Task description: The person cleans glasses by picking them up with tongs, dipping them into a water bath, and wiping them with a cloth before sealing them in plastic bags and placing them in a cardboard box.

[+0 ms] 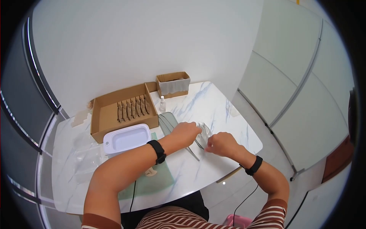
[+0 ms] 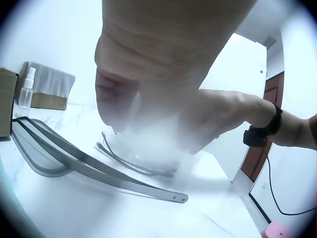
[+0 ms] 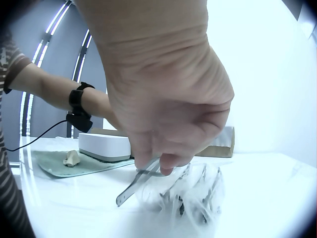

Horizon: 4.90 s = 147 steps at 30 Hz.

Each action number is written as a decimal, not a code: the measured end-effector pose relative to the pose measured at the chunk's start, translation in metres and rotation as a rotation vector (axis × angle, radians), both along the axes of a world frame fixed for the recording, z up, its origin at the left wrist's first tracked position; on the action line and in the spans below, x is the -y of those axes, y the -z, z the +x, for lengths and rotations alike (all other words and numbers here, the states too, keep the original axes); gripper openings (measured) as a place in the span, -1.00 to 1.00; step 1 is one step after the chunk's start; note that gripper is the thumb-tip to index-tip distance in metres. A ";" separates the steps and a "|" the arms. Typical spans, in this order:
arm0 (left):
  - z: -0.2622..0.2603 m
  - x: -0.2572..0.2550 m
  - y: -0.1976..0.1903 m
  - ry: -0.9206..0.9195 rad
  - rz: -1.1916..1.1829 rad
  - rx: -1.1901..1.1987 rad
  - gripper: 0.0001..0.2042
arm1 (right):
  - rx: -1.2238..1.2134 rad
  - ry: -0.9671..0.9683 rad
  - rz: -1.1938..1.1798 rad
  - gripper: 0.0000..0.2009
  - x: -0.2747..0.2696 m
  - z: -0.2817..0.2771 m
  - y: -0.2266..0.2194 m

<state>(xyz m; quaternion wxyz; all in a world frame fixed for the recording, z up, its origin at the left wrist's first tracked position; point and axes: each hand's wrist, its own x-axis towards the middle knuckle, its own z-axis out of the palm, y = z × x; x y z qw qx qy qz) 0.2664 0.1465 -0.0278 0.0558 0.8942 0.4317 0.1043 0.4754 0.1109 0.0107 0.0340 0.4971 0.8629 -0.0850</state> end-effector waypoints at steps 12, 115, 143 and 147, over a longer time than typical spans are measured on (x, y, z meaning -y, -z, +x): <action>0.002 -0.007 0.013 0.036 0.068 0.087 -0.93 | -0.196 0.014 0.097 -0.83 0.006 0.003 0.014; -0.240 0.135 -0.042 -0.730 0.053 1.623 -0.79 | -1.172 -0.418 -0.012 -0.81 -0.010 -0.239 0.006; -0.355 0.261 -0.060 -1.069 0.367 1.505 -0.79 | -0.730 -0.311 0.017 -0.85 -0.042 -0.213 0.022; -0.366 0.270 -0.051 -1.064 0.281 1.526 -0.79 | -0.720 -0.306 -0.015 -0.84 -0.042 -0.218 0.026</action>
